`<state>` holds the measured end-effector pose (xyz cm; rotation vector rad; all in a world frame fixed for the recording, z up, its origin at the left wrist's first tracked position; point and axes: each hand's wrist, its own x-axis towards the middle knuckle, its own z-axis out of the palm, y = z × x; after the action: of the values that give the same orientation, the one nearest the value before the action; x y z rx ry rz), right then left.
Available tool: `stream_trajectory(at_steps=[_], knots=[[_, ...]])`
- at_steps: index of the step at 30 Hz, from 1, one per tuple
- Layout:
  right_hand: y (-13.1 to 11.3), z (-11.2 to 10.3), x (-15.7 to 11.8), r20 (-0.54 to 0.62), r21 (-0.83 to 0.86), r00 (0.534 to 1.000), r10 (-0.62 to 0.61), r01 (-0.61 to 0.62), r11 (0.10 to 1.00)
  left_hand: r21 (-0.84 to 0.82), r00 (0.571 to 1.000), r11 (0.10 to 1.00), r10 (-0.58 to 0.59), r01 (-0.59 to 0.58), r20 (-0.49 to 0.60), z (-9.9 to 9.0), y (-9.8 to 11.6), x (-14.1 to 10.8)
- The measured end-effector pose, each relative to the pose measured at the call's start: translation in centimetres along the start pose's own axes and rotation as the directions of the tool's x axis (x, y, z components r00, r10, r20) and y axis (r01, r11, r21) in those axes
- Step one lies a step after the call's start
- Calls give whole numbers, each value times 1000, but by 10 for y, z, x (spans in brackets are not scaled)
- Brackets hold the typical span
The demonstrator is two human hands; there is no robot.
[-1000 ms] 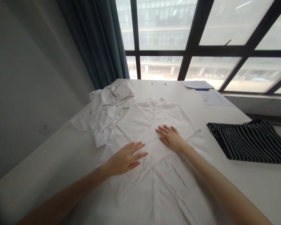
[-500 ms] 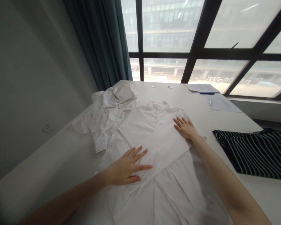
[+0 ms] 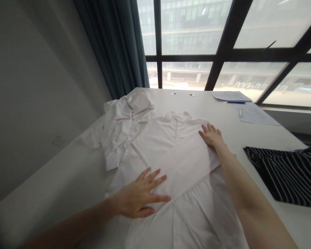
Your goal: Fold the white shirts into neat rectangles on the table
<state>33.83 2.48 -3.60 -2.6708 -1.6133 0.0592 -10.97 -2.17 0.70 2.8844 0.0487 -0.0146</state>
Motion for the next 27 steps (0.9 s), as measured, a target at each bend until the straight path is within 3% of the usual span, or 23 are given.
stream_trajectory(at_steps=[5, 8, 11, 17, 19, 22, 27], knots=[[-6, -5, -1, -8, -14, 1000, 19, -19, 1000, 41, 997, 997, -66, 65, 28, 3, 16, -12], [-21, -11, -14, -77, -23, 996, -46, 44, 999, 53, 997, 996, -71, 70, 18, 4, 24, -20], [-47, -11, -45, -125, 0, 972, -200, 202, 979, 49, 998, 997, -56, 55, 11, 5, 30, -23], [-88, 1, -138, -51, 76, 866, -498, 500, 863, 35, 999, 998, -53, 53, 4, 6, 33, -24], [-90, 2, -156, -42, 79, 842, -537, 539, 839, 35, 999, 998, -53, 52, 9, 7, 34, -24], [-82, 1, -162, -29, 78, 831, -556, 556, 827, 37, 999, 998, -50, 50, 2, 8, 34, -25], [-53, -3, -147, -16, 52, 876, -483, 483, 874, 53, 999, 998, -46, 45, 14, 10, 36, -35]])
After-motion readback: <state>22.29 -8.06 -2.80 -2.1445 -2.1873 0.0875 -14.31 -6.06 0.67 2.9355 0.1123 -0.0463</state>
